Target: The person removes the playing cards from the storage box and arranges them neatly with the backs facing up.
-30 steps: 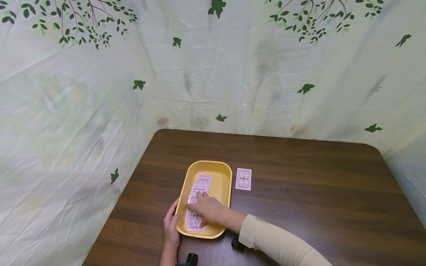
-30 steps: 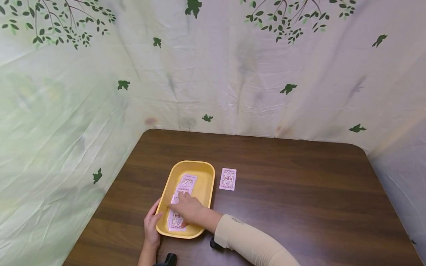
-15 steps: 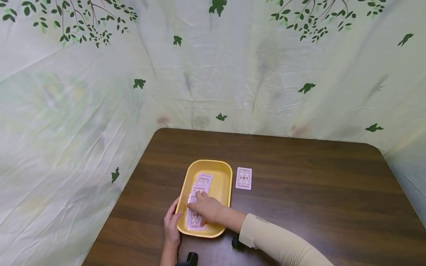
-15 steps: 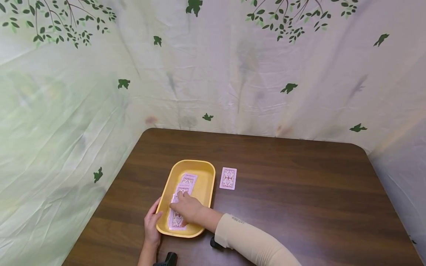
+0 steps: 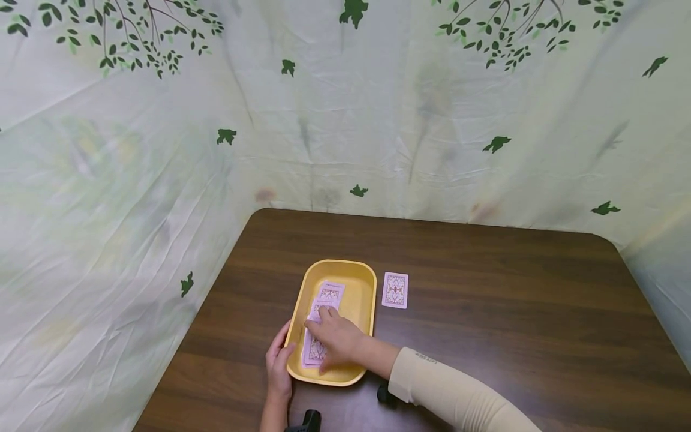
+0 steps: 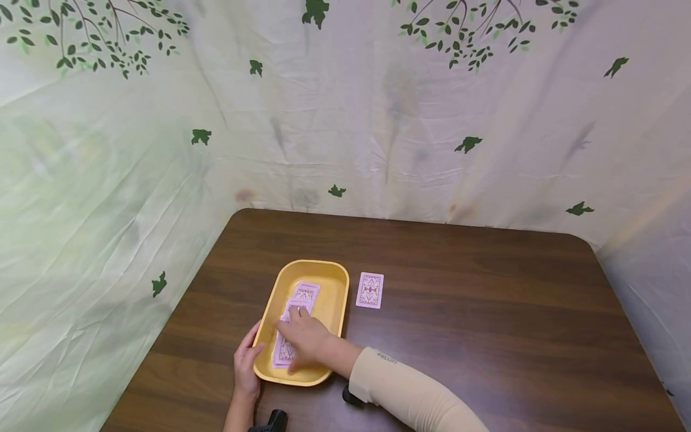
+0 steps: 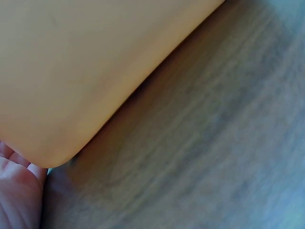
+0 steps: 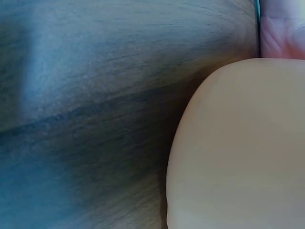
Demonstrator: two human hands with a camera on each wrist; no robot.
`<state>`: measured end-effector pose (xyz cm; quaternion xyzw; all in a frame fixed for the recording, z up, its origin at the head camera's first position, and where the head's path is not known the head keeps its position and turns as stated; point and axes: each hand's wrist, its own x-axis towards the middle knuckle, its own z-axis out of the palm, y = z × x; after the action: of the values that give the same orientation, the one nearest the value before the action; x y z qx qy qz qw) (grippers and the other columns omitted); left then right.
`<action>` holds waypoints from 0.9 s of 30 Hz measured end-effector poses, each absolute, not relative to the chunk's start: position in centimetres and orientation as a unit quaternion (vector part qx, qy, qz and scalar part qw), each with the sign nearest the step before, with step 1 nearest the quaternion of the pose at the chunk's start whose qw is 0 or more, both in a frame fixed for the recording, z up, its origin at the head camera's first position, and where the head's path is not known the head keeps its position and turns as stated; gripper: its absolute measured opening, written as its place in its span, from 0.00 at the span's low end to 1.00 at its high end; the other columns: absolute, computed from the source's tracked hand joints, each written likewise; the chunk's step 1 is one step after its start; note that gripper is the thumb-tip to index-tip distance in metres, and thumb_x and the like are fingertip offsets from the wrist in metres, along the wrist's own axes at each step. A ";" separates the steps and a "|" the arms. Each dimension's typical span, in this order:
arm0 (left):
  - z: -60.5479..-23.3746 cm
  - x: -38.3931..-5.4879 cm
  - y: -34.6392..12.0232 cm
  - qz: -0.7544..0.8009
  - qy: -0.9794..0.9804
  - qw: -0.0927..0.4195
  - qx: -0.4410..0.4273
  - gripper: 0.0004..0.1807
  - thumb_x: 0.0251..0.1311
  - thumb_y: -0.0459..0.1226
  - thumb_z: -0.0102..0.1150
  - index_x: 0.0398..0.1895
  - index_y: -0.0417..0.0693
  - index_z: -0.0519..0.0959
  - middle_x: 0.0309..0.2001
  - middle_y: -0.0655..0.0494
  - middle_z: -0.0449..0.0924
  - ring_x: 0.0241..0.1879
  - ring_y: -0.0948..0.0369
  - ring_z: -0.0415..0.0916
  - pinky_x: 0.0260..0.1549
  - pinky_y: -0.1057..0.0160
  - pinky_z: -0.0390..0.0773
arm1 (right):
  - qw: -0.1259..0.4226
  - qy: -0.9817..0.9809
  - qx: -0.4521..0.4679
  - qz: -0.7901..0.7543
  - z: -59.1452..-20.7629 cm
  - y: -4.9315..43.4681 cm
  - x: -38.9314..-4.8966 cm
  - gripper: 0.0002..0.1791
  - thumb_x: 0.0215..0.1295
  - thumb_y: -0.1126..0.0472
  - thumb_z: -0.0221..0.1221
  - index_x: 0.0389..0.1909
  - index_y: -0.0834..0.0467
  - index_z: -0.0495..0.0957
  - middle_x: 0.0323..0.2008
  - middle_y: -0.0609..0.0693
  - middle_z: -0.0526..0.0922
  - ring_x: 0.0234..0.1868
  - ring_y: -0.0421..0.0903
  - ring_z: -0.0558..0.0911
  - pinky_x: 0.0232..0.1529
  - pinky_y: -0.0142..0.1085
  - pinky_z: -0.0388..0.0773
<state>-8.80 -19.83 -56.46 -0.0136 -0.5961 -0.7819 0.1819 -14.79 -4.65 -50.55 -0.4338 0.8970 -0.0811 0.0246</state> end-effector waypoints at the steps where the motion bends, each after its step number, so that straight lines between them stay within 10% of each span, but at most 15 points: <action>1: -56.5 -8.8 -19.8 -0.781 -0.597 0.182 -0.012 0.22 0.58 0.21 0.38 0.56 0.17 0.60 0.51 0.51 0.75 0.47 0.60 0.72 0.46 0.67 0.72 | 0.025 0.898 -0.432 -0.081 -50.5 -4.6 -14.8 0.50 0.31 0.36 0.71 0.59 0.53 0.67 0.45 0.55 0.66 0.42 0.47 0.66 0.38 0.31 0.71; 27: -56.3 -8.7 -19.7 -0.776 -0.604 0.181 -0.002 0.21 0.59 0.21 0.38 0.57 0.17 0.60 0.52 0.51 0.74 0.48 0.59 0.72 0.46 0.68 0.72 | 0.003 0.895 -0.441 -0.063 -50.8 -4.3 -14.9 0.44 0.40 0.37 0.68 0.58 0.54 0.67 0.51 0.58 0.68 0.48 0.50 0.67 0.46 0.34 0.71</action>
<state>-8.74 -19.74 -56.31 -0.0021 -0.6036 -0.7764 0.1813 -14.89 -4.34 -50.77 -0.4414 0.8951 -0.0626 0.0030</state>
